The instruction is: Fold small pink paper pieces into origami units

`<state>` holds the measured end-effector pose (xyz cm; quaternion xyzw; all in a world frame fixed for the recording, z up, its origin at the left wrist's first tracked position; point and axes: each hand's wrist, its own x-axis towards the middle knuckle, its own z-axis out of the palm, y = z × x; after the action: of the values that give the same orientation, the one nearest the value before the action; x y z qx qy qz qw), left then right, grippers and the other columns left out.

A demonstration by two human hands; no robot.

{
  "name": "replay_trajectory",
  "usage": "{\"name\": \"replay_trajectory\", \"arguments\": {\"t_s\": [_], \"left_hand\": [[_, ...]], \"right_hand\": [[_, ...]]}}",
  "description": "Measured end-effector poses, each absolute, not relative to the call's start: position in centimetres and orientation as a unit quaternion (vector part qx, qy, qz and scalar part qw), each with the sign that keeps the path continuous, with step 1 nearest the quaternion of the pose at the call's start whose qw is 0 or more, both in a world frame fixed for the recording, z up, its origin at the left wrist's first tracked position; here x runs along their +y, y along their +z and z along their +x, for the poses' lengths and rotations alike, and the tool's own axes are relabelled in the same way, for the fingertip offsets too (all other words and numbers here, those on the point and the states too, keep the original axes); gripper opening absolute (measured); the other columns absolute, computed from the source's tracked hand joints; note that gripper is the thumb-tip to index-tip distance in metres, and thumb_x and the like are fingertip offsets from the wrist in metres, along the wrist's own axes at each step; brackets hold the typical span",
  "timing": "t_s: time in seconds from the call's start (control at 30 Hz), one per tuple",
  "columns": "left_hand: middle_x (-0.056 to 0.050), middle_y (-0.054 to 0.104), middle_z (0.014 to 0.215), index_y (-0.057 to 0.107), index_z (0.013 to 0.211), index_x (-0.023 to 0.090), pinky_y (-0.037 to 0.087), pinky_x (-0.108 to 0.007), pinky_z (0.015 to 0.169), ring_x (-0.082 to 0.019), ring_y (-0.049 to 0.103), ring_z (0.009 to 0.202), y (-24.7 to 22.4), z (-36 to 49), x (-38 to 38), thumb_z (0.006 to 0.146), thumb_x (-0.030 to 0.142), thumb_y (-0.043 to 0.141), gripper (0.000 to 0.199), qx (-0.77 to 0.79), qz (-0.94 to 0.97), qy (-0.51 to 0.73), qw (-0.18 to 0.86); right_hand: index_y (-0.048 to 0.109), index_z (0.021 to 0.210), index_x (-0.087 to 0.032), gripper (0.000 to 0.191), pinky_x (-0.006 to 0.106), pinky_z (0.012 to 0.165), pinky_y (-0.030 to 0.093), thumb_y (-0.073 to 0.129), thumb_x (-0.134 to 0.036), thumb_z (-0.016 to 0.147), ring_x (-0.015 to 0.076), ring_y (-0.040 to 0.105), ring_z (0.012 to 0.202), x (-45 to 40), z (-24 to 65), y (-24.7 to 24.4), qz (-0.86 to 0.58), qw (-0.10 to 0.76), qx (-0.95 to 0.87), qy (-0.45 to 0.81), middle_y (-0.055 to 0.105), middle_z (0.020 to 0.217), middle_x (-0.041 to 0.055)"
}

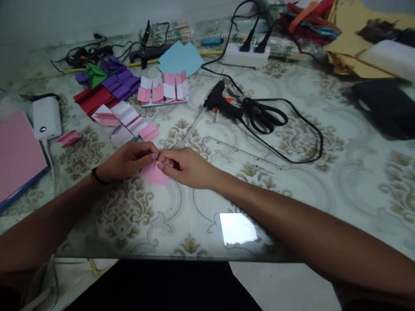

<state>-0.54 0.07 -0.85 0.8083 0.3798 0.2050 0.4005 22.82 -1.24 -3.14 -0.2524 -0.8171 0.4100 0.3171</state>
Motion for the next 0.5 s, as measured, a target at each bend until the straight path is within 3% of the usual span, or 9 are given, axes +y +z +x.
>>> {"name": "replay_trajectory", "arguments": {"t_s": [0.5], "left_hand": [[0.003, 0.055, 0.067, 0.068, 0.084, 0.014, 0.035, -0.021, 0.059, -0.009, 0.045, 0.062, -0.79, -0.48, 0.04, 0.097, 0.033, 0.057, 0.026, 0.383, 0.804, 0.204, 0.406]], "right_hand": [[0.065, 0.088, -0.015, 0.02, 0.019, 0.058, 0.034, 0.06, -0.026, 0.103, 0.0063, 0.044, 0.058, -1.28, 22.78, -3.09, -0.254, 0.316, -0.817, 0.411, 0.051, 0.066, -0.0061]]}}
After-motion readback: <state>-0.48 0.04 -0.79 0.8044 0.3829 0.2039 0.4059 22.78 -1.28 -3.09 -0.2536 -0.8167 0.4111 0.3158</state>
